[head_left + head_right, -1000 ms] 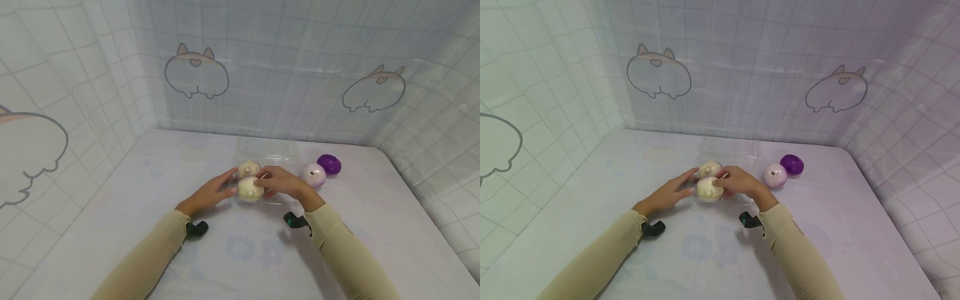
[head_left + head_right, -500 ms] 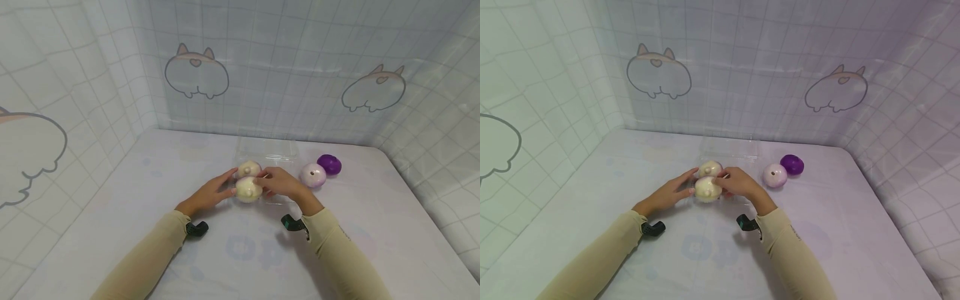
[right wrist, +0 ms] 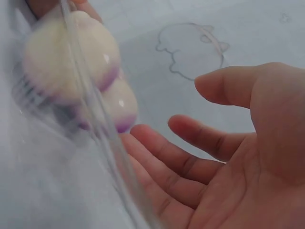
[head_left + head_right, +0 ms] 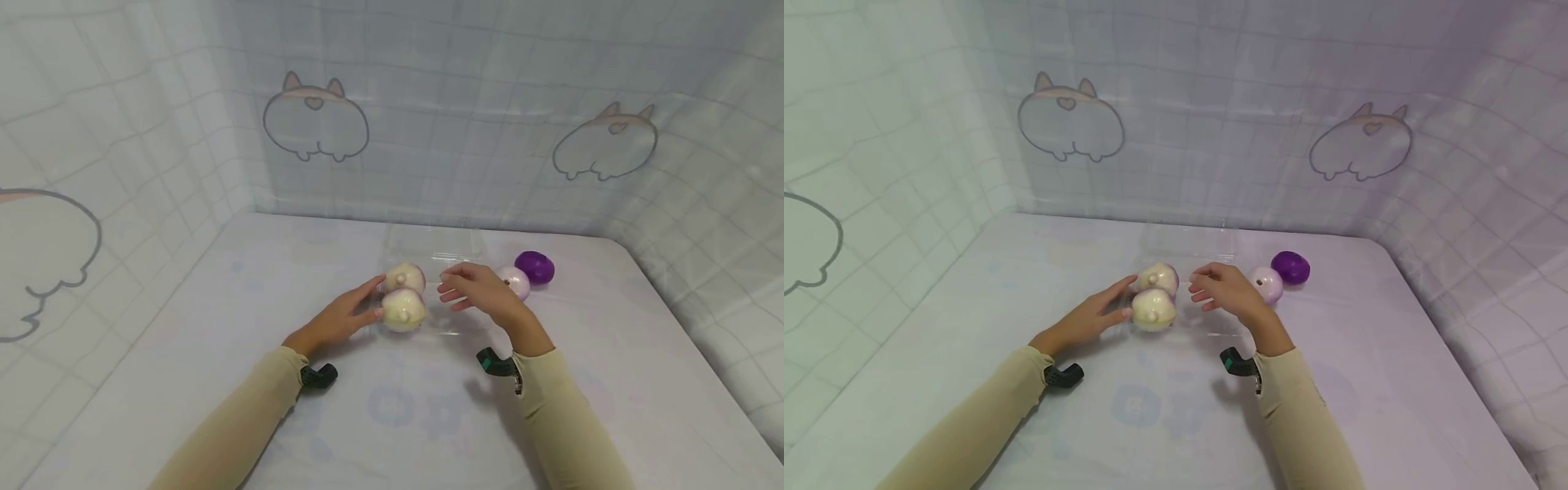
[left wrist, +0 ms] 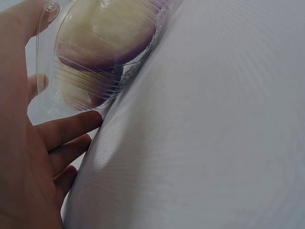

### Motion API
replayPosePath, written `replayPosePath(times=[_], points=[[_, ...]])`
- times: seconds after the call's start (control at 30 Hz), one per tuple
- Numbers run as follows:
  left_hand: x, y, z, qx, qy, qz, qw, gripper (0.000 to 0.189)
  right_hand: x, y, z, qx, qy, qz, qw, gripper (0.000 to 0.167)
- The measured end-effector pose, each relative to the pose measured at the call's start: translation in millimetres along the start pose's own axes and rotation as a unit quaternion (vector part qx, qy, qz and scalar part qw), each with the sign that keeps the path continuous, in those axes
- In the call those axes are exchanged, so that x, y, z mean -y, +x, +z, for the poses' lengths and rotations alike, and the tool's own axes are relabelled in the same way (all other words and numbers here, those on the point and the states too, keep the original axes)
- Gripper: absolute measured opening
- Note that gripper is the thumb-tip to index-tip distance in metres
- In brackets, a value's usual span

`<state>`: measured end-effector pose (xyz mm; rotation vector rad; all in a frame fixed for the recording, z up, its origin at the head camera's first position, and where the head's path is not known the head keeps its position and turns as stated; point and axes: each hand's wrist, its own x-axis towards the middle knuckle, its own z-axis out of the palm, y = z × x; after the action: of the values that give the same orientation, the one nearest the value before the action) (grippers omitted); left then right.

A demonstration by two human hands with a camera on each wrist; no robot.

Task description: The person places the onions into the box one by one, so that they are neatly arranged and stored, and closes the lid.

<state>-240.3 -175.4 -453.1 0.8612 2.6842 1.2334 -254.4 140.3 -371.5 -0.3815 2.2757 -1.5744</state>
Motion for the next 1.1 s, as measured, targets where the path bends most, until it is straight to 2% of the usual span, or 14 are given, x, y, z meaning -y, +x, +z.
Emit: replayPosePath(times=[0.23,0.37,0.57,0.73,0.9,1.1], points=[[0.7,-4.1,0.6,-0.005,-0.002,-0.006,1.0,0.072,-2,-11.5,-19,-0.032,-0.011,-0.026,0.9991,0.037],[1.4,-3.8,0.4,-0.005,0.0,-0.014,0.9999,0.071,-2,-18.1,-31,-0.075,-0.014,-0.02,0.9969,0.035],[1.4,-0.9,0.2,-0.004,-0.004,-0.016,0.9998,0.071,-3,-28.2,-49,-0.113,-0.029,-0.014,0.993,0.039],[-0.6,1.5,0.0,-0.002,0.002,-0.017,0.9998,0.071,-9,-34.5,-68,-0.137,-0.009,-0.027,0.9901,0.043],[-3.1,3.1,-0.7,-0.001,0.001,-0.002,1.0,0.071,-20,-41.0,-85,-0.168,0.011,-0.038,0.985,0.047],[-2.2,2.7,0.4,0.0,-0.001,0.0,1.0,0.073,-34,-46.9,-100,-0.19,0.012,-0.027,0.9814,0.05]])
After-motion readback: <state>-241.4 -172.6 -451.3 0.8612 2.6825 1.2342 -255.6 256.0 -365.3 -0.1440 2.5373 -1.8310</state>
